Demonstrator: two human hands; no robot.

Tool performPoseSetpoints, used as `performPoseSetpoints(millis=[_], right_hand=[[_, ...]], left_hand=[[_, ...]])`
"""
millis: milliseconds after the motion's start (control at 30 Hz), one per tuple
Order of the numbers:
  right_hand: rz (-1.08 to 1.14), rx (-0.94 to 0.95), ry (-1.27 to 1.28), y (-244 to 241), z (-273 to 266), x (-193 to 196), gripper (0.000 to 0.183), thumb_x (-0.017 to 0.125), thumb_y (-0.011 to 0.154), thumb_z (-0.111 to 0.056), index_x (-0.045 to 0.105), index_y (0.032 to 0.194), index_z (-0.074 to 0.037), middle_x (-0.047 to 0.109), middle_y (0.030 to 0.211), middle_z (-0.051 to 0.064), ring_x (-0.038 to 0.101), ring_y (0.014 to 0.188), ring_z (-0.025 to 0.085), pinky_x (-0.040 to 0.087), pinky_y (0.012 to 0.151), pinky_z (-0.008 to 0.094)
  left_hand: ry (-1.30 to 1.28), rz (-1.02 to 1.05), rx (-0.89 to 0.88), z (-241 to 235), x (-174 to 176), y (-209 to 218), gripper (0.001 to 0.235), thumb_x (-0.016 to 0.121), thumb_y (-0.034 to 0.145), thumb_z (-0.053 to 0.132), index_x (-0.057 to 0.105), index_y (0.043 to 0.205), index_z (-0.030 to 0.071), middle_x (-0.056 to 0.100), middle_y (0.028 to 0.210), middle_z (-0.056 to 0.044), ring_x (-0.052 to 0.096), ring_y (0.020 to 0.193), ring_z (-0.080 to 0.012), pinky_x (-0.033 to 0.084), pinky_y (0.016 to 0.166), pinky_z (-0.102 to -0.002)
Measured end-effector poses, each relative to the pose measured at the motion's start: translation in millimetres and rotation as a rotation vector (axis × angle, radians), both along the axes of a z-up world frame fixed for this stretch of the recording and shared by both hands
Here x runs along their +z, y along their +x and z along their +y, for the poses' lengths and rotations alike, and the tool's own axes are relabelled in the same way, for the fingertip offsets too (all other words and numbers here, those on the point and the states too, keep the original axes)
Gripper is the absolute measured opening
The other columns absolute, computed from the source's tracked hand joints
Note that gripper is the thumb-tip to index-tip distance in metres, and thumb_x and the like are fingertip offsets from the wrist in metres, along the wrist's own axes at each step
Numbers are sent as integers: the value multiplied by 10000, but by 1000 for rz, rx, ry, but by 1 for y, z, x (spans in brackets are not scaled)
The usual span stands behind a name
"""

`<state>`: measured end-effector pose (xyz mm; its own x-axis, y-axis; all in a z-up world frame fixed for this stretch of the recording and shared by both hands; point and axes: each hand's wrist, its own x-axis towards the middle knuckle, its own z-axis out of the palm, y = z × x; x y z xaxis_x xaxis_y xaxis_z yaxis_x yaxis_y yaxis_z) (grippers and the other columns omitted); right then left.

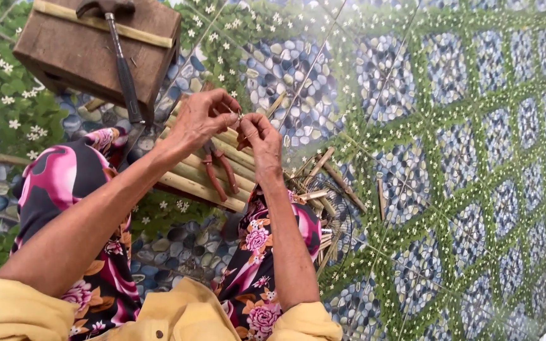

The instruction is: The person assembles a small bamboo structure by hammering nails into bamboo slats and using pliers to bend and secure them. The person works on the floor, manipulating the bamboo pieces and tools to join the components together.

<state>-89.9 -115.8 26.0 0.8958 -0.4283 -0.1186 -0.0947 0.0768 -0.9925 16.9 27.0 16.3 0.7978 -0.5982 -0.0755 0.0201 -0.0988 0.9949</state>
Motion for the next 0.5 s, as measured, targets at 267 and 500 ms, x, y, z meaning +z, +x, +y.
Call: performPoseSetpoints(millis=[267, 500], right_hand=[[-14, 123, 194, -2, -7, -5, 202, 706, 1000, -239, 656, 1025, -45, 657, 798, 59, 651, 667, 125, 592, 557, 257], [-25, 144, 294, -3, -12, -7, 188, 692, 1008, -211, 631, 1051, -38, 636, 827, 66, 657, 687, 142, 584, 575, 271]], left_hand=[[105, -225, -34, 6, 6, 0, 82, 782, 930, 249, 761, 960, 175, 711, 741, -16, 699, 684, -182, 555, 676, -316], [22, -79, -8, 14, 19, -5, 125, 800, 936, 236, 755, 910, 123, 685, 642, -4, 679, 619, -119, 546, 642, -263]])
